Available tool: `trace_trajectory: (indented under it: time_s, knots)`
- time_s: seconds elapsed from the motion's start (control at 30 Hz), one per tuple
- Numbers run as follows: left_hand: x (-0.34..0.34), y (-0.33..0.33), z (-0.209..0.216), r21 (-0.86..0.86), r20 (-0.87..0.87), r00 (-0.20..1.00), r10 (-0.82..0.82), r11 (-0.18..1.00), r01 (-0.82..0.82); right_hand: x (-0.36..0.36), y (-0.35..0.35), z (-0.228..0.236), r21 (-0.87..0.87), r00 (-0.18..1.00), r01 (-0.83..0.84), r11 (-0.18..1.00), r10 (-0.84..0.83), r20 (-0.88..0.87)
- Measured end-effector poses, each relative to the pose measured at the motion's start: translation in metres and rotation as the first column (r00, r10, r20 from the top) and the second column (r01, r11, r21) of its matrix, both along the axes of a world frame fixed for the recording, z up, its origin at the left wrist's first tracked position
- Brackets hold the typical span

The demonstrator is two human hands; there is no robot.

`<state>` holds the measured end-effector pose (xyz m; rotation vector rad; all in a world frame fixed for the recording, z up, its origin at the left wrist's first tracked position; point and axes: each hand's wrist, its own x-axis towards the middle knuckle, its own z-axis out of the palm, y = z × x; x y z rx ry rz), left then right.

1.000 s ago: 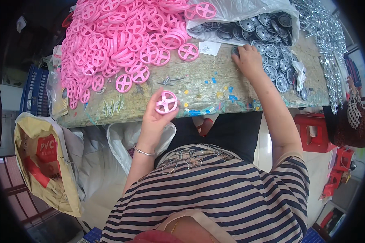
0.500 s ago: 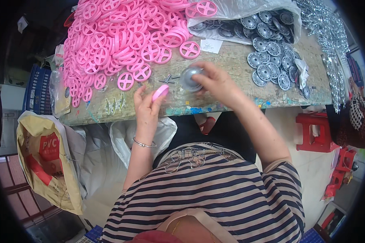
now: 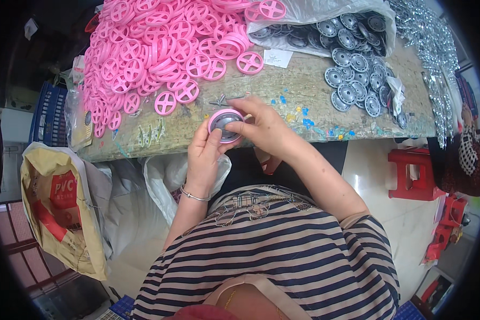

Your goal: Manually sorting and packaging small pink and silver plastic toy components into plastic bags.

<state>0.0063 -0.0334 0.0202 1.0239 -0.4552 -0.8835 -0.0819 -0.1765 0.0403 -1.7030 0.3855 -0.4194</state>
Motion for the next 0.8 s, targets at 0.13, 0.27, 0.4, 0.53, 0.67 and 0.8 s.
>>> trace_trajectory:
  time_s: [0.13,0.27,0.4,0.53,0.67,0.8]
  knots:
    - [-0.001,0.004,-0.002,0.05,0.147,0.989,-0.007,0.999,-0.001,-0.005,-0.002,-0.003,0.216,0.971,-0.07,0.974,0.116,-0.209]
    - [-0.005,0.008,-0.007,0.079,0.153,0.988,0.018,0.996,-0.03,-0.007,0.009,-0.02,0.031,0.991,-0.033,0.999,0.036,-0.127]
    - [-0.003,0.022,-0.016,0.161,0.254,0.962,0.102,0.976,-0.146,-0.005,0.023,0.0,-0.009,0.974,-0.063,0.998,0.06,-0.217]
    - [0.012,0.074,-0.041,0.228,0.448,0.805,0.389,0.821,-0.524,-0.005,0.007,-0.019,-0.16,0.994,-0.053,0.986,0.036,-0.107]
    - [0.034,0.163,-0.054,0.373,0.743,0.64,0.194,0.675,-0.636,0.018,-0.047,-0.032,-0.458,0.989,0.088,0.885,-0.133,-0.066]
    - [0.038,0.209,-0.089,0.765,0.553,0.818,-0.159,0.485,-0.424,0.05,-0.088,-0.05,-0.679,0.98,0.174,0.713,-0.193,0.048]
